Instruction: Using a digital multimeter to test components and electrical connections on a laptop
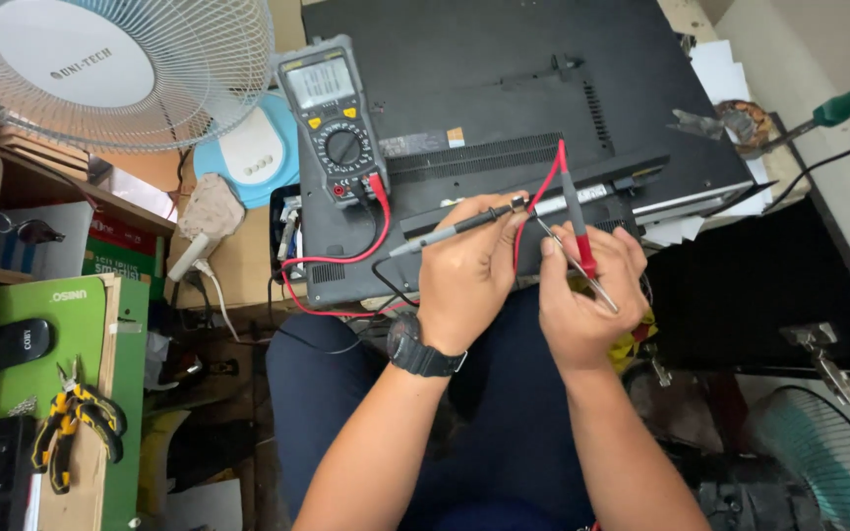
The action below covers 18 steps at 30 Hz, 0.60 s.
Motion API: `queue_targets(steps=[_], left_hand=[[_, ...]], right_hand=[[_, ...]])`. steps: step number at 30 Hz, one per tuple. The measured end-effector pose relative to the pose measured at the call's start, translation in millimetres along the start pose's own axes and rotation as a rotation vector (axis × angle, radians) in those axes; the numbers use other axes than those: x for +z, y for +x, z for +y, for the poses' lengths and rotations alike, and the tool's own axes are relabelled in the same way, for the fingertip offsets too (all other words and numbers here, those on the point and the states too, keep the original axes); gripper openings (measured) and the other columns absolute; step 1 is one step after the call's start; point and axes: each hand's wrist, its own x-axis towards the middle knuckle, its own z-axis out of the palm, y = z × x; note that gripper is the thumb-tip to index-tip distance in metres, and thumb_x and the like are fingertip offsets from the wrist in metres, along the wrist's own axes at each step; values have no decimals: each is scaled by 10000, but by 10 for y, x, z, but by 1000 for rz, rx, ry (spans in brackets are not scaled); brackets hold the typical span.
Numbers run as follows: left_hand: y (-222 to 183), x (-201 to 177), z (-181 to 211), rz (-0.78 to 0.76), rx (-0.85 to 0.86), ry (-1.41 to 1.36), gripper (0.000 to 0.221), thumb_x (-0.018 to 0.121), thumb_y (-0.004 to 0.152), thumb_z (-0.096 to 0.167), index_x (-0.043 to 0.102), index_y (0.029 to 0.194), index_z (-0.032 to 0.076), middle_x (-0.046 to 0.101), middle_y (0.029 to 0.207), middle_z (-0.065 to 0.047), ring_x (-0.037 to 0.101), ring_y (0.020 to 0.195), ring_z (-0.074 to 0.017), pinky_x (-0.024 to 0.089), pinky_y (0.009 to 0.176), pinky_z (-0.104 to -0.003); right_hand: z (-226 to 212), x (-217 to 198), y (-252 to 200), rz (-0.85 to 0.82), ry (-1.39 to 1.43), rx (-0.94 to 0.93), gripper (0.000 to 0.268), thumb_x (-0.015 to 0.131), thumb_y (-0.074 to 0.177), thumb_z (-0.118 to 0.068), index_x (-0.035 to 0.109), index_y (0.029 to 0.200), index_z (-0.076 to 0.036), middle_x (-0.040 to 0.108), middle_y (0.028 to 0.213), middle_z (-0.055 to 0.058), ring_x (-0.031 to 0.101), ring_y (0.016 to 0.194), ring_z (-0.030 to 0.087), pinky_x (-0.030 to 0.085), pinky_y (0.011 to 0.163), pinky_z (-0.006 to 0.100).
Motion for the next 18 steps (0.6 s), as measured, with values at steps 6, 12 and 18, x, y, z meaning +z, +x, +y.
queue_targets(steps=[6,12,18], left_hand=[[-33,48,-43,9,3,28,144,768,1123,70,868,1213,21,846,1075,-163,858,1000,-399,720,836,-453],[-26,32,3,-11,-55,7,170,779,1119,41,869,1256,-1,844,1070,-168,856,960,-385,721,841,-435],[-12,13,21,-24,-62,25,172,763,1135,52,865,1264,1,845,1082,-161,859,968,-390,714,832,-438]], right_hand=[[80,93,-27,20,-67,-54,201,1032,947,71,845,993,13,887,968,141,880,981,383,463,1229,457],[28,83,-4,11,-63,-47,203,999,966,88,806,995,30,878,966,157,879,985,423,473,1225,487],[50,70,-33,16,-71,-39,204,990,970,92,797,989,30,877,967,157,880,990,420,467,1228,484]])
